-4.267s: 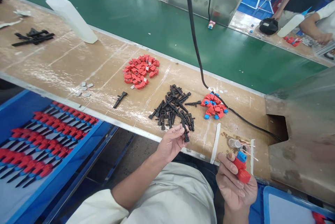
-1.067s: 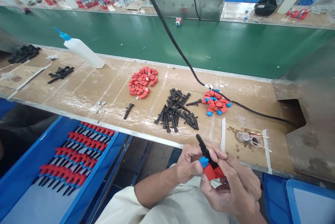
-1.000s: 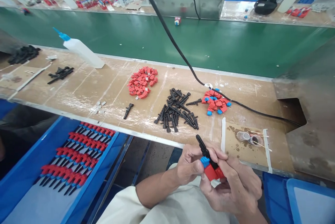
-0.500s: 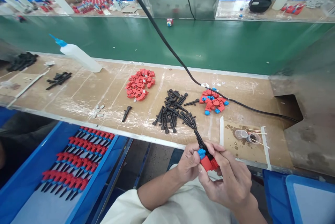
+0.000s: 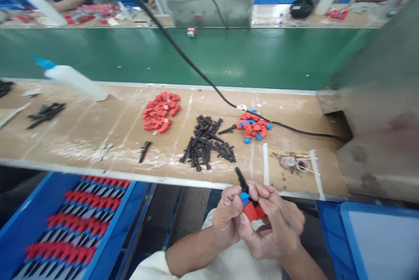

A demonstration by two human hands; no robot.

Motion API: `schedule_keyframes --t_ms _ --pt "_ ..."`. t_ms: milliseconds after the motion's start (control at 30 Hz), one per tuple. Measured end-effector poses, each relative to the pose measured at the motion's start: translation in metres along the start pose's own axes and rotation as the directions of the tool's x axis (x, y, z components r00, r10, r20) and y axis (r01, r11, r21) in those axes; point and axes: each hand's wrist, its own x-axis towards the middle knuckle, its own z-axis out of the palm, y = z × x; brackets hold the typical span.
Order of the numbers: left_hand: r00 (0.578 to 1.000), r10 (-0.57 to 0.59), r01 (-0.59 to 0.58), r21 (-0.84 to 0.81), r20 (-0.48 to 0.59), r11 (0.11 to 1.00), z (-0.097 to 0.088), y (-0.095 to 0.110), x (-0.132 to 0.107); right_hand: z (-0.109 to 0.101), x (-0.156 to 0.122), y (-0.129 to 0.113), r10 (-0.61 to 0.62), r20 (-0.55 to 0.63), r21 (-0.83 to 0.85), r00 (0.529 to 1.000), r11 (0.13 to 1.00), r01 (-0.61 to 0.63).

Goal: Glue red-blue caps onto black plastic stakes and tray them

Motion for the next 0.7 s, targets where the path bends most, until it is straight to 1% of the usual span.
schedule_keyframes --t_ms 67,100,167,200,233,300,333,367,400,433,467,500,533,567,600,633,667,700 --pt "1.000 0.015 -0.015 0.039 0.010 0.999 -0.013 -0.004 -0.012 -0.001 -0.001 -0.004 0.010 0.035 0.075 0.999 0.997 -0.013" --pt "0.999 0.000 -0.003 0.072 0.034 0.997 -0.021 -0.007 -0.017 -0.004 -0.003 -0.005 0.016 0.051 0.121 0.999 0.992 -0.022" --pt "0.994 -0.031 0.014 0.152 0.106 0.988 -0.033 -0.015 -0.022 -0.014 -0.008 -0.004 0.036 0.078 0.181 0.996 0.982 -0.050" --pt "0.991 -0.055 0.028 0.207 0.124 0.978 -0.034 -0.021 -0.023 -0.023 -0.013 -0.003 0.064 0.097 0.185 0.993 0.979 -0.081" --pt "0.984 -0.090 0.047 0.264 0.154 0.963 -0.033 -0.027 -0.025 -0.036 -0.019 -0.003 0.106 0.129 0.175 0.986 0.976 -0.128" --pt "0.961 -0.158 0.076 0.332 0.228 0.940 -0.020 -0.040 -0.028 -0.070 -0.036 -0.001 0.245 0.181 0.125 0.953 0.955 -0.269" --pt "0.940 -0.189 0.084 0.343 0.285 0.936 -0.011 -0.047 -0.030 -0.090 -0.047 0.001 0.339 0.192 0.091 0.921 0.928 -0.360" --pt "0.908 -0.221 0.089 0.352 0.355 0.932 -0.002 -0.052 -0.031 -0.113 -0.060 0.007 0.459 0.151 0.041 0.875 0.882 -0.469" --pt "0.859 -0.260 0.089 0.370 0.442 0.925 0.006 -0.057 -0.031 -0.136 -0.073 0.017 0.594 0.071 0.001 0.801 0.803 -0.596" --pt "0.793 -0.306 0.082 0.406 0.526 0.910 0.013 -0.061 -0.029 -0.160 -0.086 0.031 0.736 -0.029 -0.056 0.677 0.675 -0.736" --pt "0.723 -0.354 0.064 0.452 0.593 0.890 0.017 -0.064 -0.026 -0.183 -0.098 0.049 0.853 -0.124 -0.110 0.506 0.495 -0.862" --pt "0.658 -0.400 0.040 0.500 0.638 0.865 0.019 -0.067 -0.022 -0.205 -0.110 0.071 0.928 -0.216 -0.155 0.305 0.276 -0.949" --pt "0.611 -0.437 0.018 0.540 0.661 0.842 0.019 -0.069 -0.018 -0.226 -0.121 0.094 0.937 -0.283 -0.176 0.204 0.158 -0.972" --pt "0.585 -0.462 0.005 0.566 0.667 0.824 0.017 -0.072 -0.015 -0.244 -0.130 0.118 0.934 -0.331 -0.187 0.130 0.070 -0.980" --pt "0.576 -0.477 0.003 0.582 0.664 0.813 0.015 -0.074 -0.012 -0.260 -0.139 0.141 0.925 -0.377 -0.196 0.046 -0.031 -0.980" --pt "0.577 -0.489 0.008 0.594 0.654 0.804 0.013 -0.076 -0.011 -0.273 -0.146 0.163 0.905 -0.423 -0.204 -0.039 -0.136 -0.969" --pt "0.583 -0.502 0.017 0.608 0.639 0.794 0.010 -0.079 -0.010 -0.283 -0.152 0.182 0.881 -0.459 -0.209 -0.112 -0.230 -0.951" --pt "0.600 -0.511 0.026 0.624 0.615 0.781 0.009 -0.082 -0.010 -0.290 -0.158 0.198 0.855 -0.489 -0.210 -0.174 -0.309 -0.928"
